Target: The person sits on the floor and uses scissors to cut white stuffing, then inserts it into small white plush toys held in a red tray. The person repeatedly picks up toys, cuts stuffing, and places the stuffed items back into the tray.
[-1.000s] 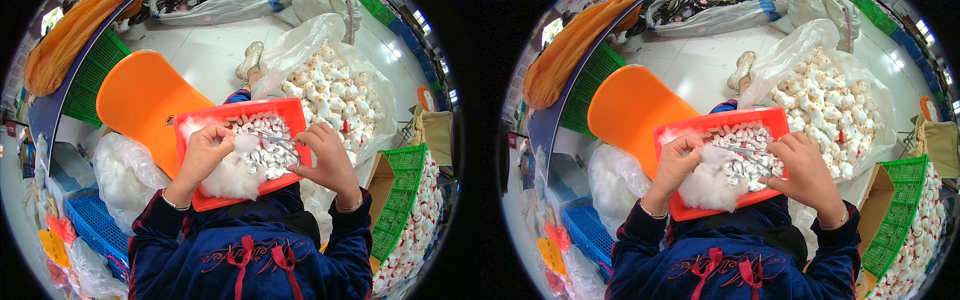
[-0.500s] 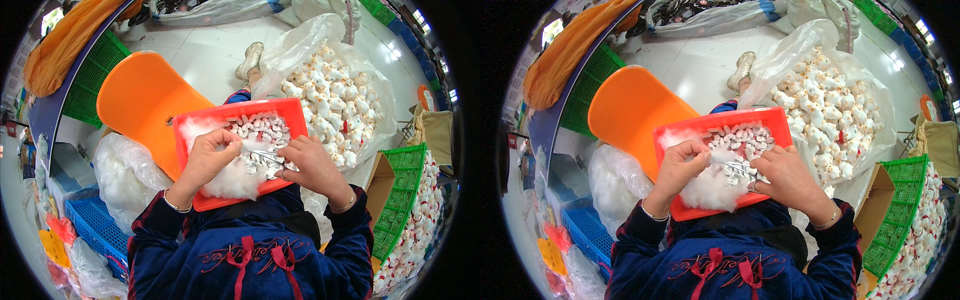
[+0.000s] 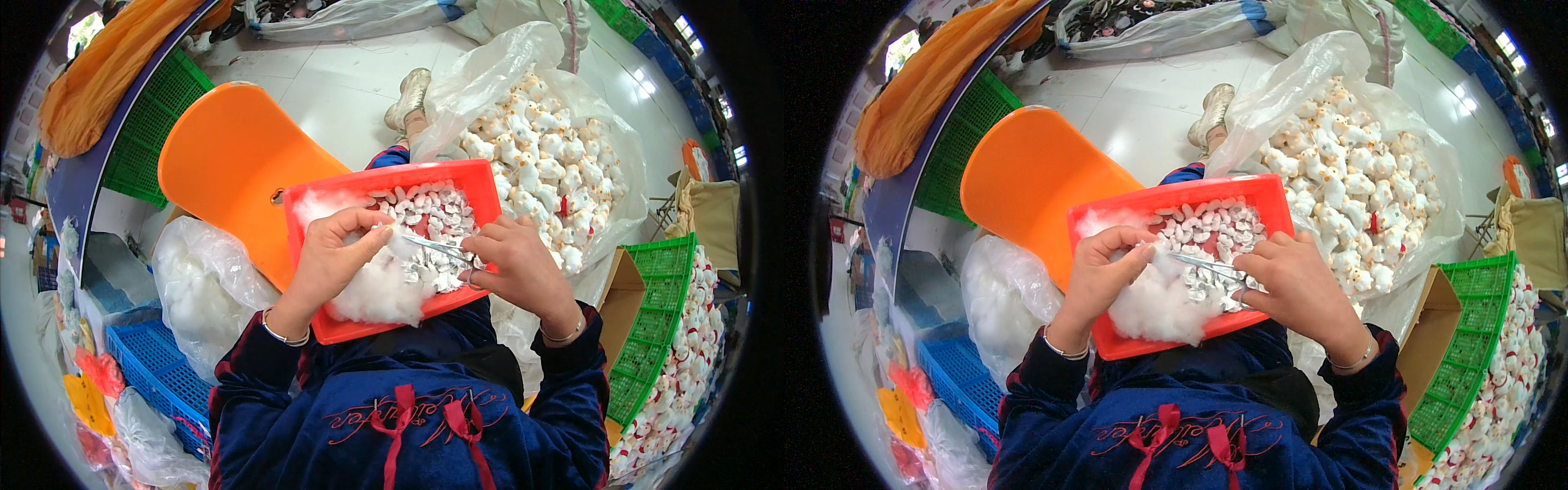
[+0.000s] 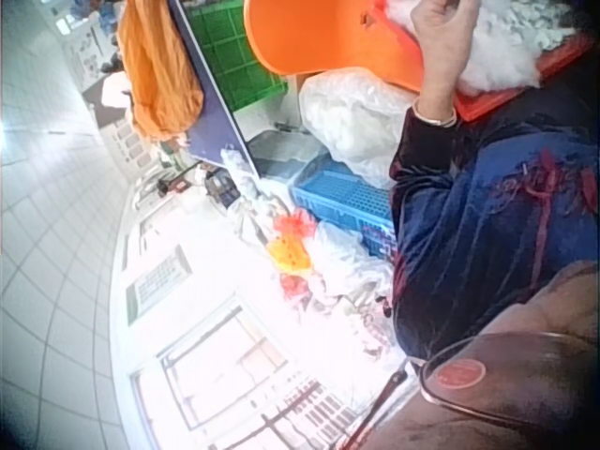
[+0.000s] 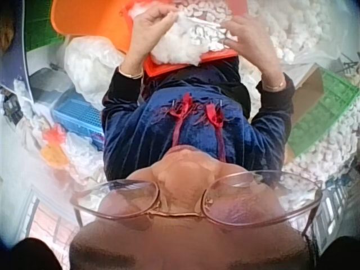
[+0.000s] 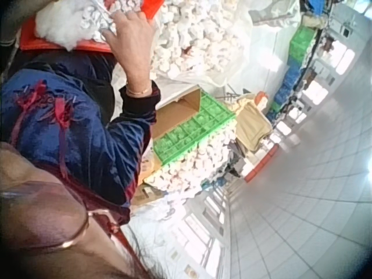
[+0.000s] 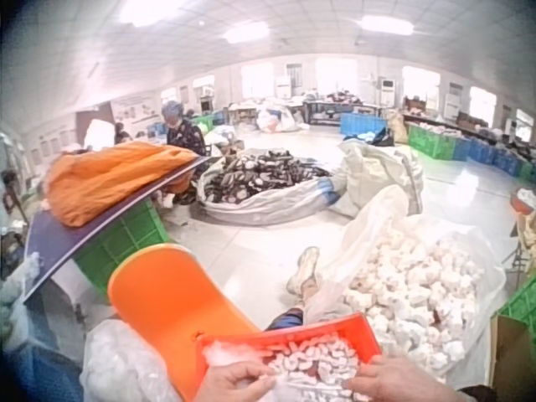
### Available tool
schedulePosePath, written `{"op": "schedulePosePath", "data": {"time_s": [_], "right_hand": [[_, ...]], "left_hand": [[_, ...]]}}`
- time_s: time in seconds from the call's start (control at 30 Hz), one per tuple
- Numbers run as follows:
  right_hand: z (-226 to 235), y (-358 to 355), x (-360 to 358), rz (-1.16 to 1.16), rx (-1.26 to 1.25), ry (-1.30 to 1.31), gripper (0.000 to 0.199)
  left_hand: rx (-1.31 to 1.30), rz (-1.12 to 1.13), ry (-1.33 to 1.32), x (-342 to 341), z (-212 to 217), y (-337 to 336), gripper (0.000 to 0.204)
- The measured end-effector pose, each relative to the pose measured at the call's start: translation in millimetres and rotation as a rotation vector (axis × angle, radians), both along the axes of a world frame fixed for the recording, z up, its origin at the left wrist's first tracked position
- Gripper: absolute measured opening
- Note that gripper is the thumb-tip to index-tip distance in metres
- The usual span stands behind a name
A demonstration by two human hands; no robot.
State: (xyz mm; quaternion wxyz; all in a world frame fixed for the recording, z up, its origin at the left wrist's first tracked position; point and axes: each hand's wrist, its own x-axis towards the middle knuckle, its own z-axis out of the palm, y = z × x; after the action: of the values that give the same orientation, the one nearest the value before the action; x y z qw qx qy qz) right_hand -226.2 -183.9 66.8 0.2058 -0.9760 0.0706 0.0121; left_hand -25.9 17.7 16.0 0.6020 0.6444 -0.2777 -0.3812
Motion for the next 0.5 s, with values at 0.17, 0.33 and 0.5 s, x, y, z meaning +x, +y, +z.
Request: {"op": "schedulePosePath", "data": {"time_s": [0.17, 0.33, 0.5], "right_hand": [[-3.5, 0.6, 2.7, 0.054, 0.1, -0.011, 0.034], [3.1, -5.0, -3.8, -0.006, 0.105, -0.002, 0.038], [1.1, 1.3, -1.0, -0.038, 0.08, -0.096, 0.037]], "left_hand": [[0.034, -0.098, 0.081, -1.1, 0.4, -1.5, 0.017], [-0.057, -0.01, 0.105, 5.4, -4.2, 1.6, 0.016], [-0.11, -0.028, 0.167, 4.2, -3.9, 0.6, 0.017]]}}
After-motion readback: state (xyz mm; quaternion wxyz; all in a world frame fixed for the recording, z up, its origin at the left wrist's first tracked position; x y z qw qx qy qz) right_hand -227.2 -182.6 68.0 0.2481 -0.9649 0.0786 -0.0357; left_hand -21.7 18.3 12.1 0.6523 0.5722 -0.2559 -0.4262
